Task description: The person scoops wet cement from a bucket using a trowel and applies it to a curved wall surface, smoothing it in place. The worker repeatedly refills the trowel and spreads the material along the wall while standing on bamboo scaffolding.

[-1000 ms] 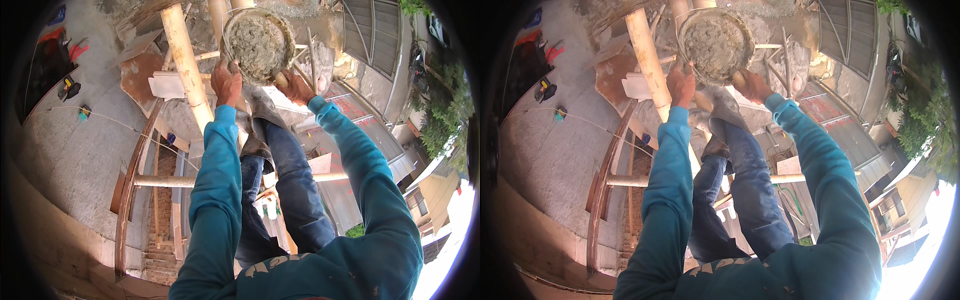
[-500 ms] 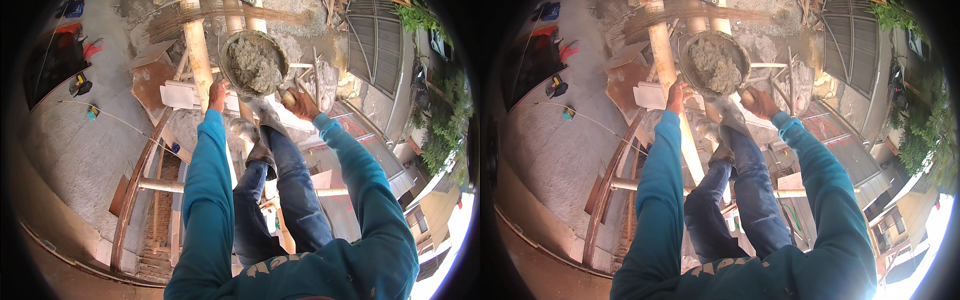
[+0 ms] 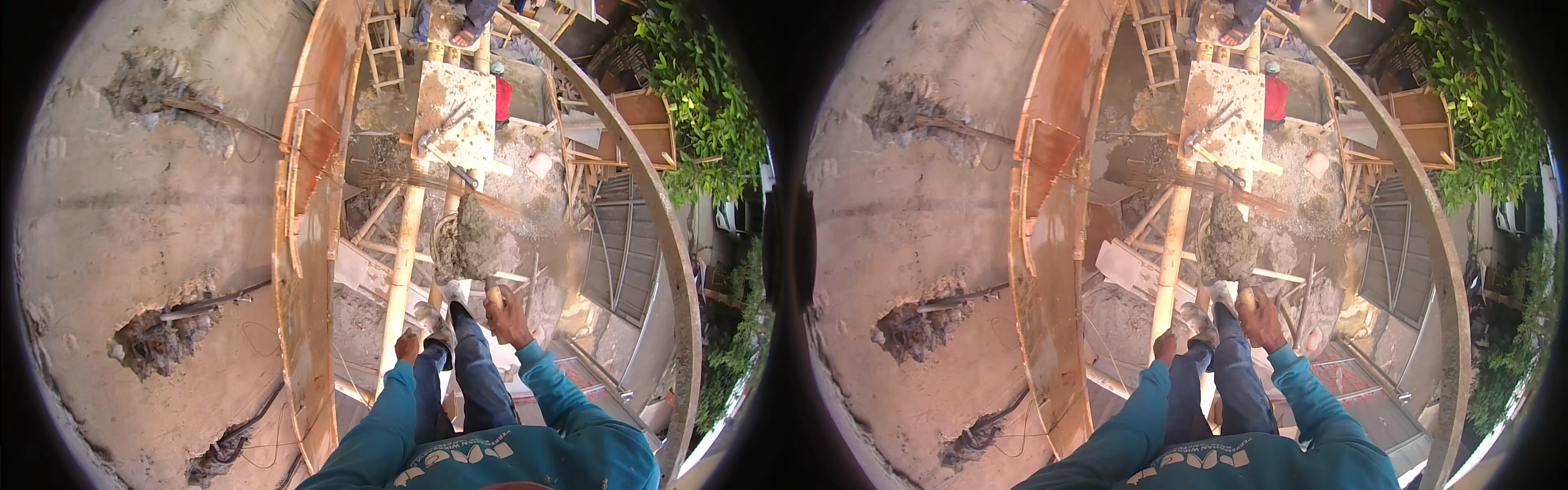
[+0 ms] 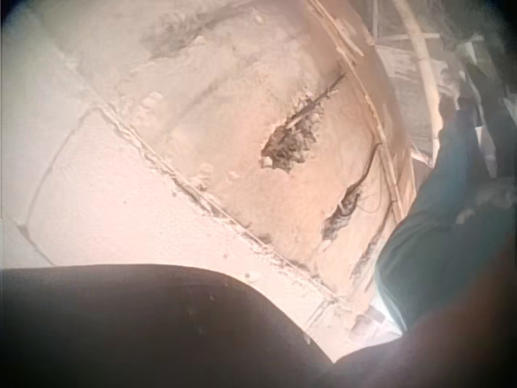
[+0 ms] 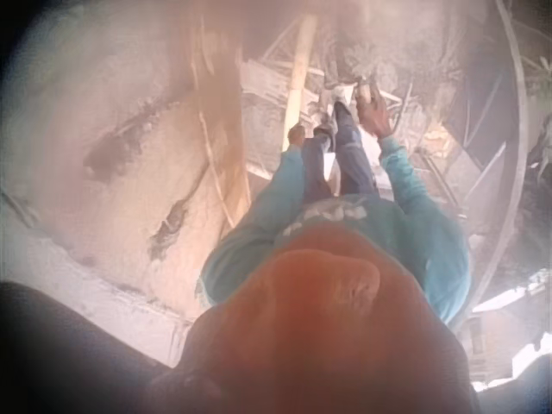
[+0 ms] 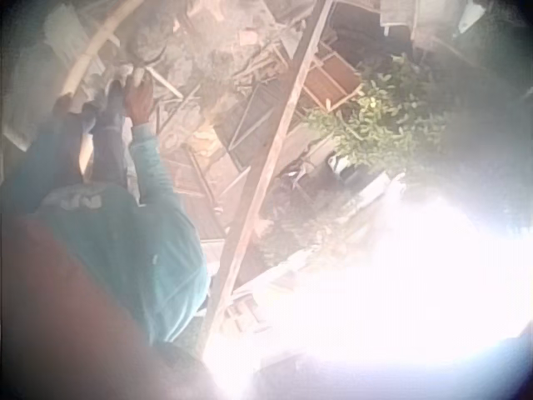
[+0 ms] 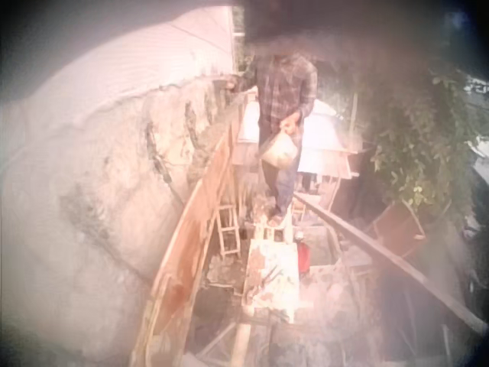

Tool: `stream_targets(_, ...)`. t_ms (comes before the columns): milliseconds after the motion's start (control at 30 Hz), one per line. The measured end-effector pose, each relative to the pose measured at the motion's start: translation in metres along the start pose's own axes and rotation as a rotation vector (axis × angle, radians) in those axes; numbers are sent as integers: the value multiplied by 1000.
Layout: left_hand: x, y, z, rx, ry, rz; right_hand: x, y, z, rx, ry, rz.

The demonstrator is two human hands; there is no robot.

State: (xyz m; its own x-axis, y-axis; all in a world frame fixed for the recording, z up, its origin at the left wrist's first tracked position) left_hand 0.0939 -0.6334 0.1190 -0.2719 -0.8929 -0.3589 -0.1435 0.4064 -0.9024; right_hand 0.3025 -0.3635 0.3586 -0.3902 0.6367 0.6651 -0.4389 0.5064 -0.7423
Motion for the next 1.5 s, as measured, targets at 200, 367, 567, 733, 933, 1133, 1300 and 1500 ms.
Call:
stream_targets(200,22,-93,-52,-464,12,177,225,-74,52,73,234,-338)
stream_targets(367,105,-113,-31,-523,-418,221,390,-82,92,146,284,-613)
stream_targets(567,120,-203,20,-455,-441,224,577,38,111,-7,135,-772)
stream_targets(733,98,-244,74,-6,-1175,-93,729,164,84,-492,-1071,-756)
stream_targets(933,64,-276,80,-88,-1491,-99,723,181,72,147,-838,-615)
stream_targets(1133,43,-239,48,-222,-1453,-167,733,139,52,-363,-1155,-573)
stream_targets(1300,33,-231,20,-212,-1447,11,734,99,60,-603,-1561,-494)
stream_targets(1500,56,-192,36,-66,-1385,77,730,85,77,-349,-1996,-501)
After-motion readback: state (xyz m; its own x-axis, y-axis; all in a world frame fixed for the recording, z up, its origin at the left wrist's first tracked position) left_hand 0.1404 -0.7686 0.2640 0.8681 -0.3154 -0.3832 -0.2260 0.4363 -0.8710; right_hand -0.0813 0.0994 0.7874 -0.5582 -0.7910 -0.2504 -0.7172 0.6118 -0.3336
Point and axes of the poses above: each hand's wrist, its own y-axis towards the middle knuckle, its own z-axis out of the palm, x = y × z, the point moved 7 cm from there along y, towards the middle knuckle, and after that the axes turned 15 degrees about x, right-handed, at the moved point
